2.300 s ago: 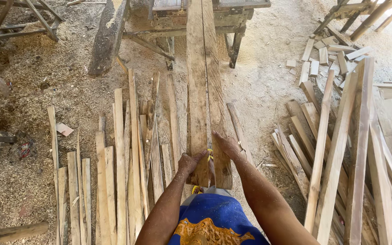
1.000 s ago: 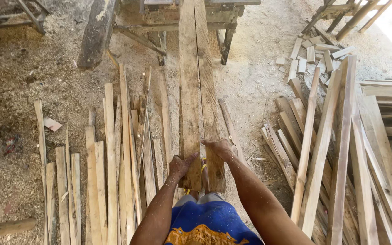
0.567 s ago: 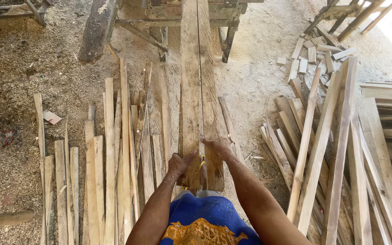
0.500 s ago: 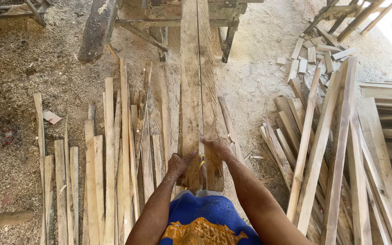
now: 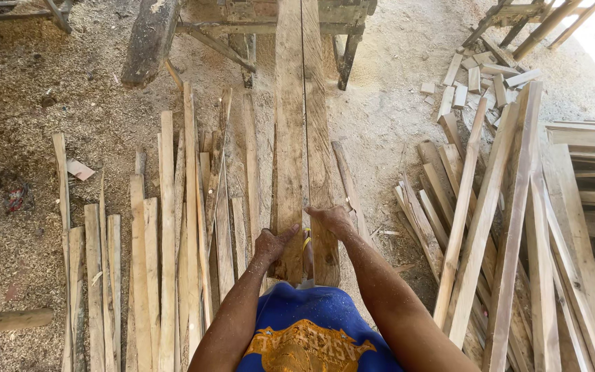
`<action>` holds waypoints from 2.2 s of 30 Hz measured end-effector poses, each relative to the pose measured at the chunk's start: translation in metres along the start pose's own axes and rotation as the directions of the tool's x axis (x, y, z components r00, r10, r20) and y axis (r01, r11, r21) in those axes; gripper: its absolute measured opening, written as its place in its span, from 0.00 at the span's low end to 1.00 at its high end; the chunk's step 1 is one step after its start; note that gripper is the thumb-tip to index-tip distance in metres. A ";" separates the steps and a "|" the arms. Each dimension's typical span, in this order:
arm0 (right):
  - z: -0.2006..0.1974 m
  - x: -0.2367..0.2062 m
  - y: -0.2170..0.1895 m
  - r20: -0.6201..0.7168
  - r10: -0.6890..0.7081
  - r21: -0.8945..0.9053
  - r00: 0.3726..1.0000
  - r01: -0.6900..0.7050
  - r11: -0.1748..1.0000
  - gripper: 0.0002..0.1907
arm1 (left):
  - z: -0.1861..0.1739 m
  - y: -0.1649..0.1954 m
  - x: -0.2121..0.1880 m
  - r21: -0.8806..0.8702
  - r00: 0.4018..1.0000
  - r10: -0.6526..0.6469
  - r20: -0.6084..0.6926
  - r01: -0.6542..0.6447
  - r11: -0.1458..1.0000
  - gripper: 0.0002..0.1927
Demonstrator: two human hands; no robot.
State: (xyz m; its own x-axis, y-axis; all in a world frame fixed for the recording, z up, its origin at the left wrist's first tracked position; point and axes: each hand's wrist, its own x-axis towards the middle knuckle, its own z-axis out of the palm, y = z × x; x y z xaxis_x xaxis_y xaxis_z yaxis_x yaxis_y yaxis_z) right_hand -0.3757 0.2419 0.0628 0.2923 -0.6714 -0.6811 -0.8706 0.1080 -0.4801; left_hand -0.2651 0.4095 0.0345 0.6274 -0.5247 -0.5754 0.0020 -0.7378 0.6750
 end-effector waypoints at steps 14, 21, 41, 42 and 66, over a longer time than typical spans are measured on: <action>0.010 -0.027 0.017 -0.008 -0.001 -0.052 1.000 0.001 0.999 0.53 | 0.001 -0.013 -0.031 0.075 1.000 0.016 0.010 -0.017 0.997 0.67; 0.016 -0.041 0.028 -0.015 0.013 -0.091 1.000 -0.014 0.996 0.56 | 0.004 -0.025 -0.047 0.080 0.998 -0.001 0.059 -0.004 0.997 0.66; 0.033 -0.100 0.071 -0.013 0.015 -0.036 1.000 -0.015 0.999 0.39 | 0.014 -0.059 -0.113 0.012 1.000 0.003 -0.004 -0.003 1.000 0.64; 0.034 -0.102 0.072 -0.017 0.036 -0.030 0.999 -0.037 0.999 0.38 | 0.014 -0.060 -0.116 0.028 1.000 -0.022 0.013 0.022 0.999 0.64; 0.055 -0.135 0.110 0.002 0.105 0.065 0.994 -0.105 0.992 0.43 | 0.013 -0.120 -0.149 0.099 0.992 0.108 -0.070 -0.101 0.990 0.66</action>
State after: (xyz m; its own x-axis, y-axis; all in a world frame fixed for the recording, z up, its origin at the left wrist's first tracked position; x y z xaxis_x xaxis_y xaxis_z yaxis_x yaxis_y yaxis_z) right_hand -0.4895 0.3845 0.0718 0.2002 -0.6547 -0.7289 -0.8687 0.2254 -0.4411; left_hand -0.3692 0.5707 0.0335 0.6766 -0.5704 -0.4657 -0.1379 -0.7195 0.6807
